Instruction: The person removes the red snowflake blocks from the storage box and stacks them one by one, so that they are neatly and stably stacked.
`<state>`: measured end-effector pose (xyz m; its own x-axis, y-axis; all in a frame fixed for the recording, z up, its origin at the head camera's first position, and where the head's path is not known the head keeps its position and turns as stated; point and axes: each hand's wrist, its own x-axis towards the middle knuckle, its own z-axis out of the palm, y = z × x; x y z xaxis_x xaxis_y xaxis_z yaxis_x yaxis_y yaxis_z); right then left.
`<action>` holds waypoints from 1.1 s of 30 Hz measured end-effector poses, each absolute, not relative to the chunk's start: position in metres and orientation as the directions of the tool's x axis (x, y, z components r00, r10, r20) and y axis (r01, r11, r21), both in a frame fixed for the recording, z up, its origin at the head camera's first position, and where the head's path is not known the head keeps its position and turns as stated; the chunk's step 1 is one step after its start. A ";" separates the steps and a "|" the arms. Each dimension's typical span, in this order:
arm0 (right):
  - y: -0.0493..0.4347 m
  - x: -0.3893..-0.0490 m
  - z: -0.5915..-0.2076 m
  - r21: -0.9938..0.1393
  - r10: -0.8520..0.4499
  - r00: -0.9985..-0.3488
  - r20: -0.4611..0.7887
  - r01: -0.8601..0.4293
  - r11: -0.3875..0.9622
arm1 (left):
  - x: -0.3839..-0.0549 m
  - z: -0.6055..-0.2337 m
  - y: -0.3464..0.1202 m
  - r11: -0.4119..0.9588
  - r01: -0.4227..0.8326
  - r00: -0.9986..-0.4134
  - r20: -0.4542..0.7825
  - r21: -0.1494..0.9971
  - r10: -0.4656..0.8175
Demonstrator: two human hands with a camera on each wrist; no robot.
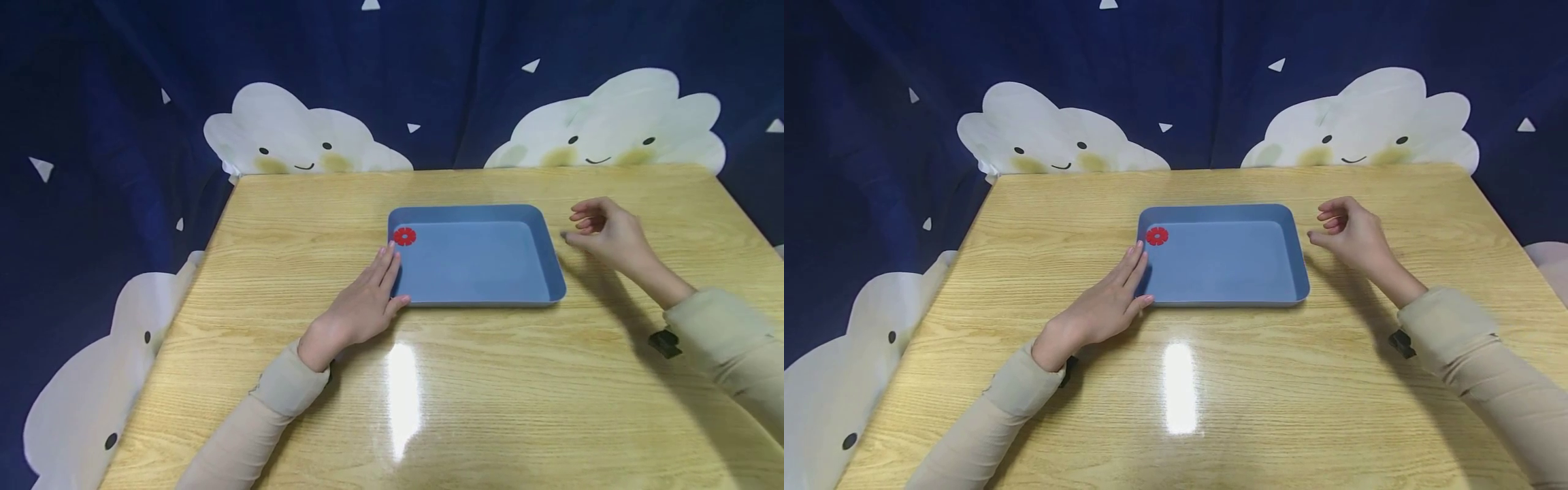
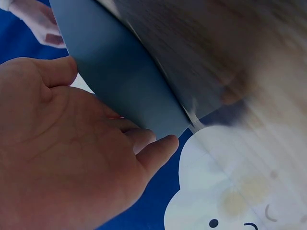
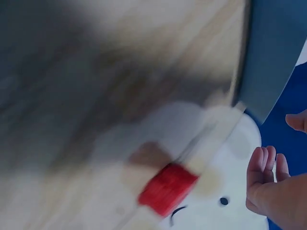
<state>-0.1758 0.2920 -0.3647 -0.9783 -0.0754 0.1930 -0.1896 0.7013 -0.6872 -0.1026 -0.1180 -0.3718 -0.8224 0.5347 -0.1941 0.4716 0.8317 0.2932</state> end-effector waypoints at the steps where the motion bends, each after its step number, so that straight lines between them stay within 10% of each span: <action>1: 0.286 -0.178 -0.364 -0.692 -0.081 -0.976 0.202 -0.200 0.694 | -0.103 -0.372 -0.118 0.831 0.472 -0.822 -0.193 0.295 0.535; 33: 0.141 -0.227 -0.335 -0.688 -0.355 -0.899 0.256 -0.428 0.586 | -0.104 -0.372 -0.118 0.833 0.461 -0.827 -0.192 0.306 0.528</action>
<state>-0.2273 0.1410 -0.3352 -0.8989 -0.3553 0.2563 -0.4279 0.5859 -0.6883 -0.1038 -0.1180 -0.3724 -0.8274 0.5279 -0.1916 0.4607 0.8332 0.3058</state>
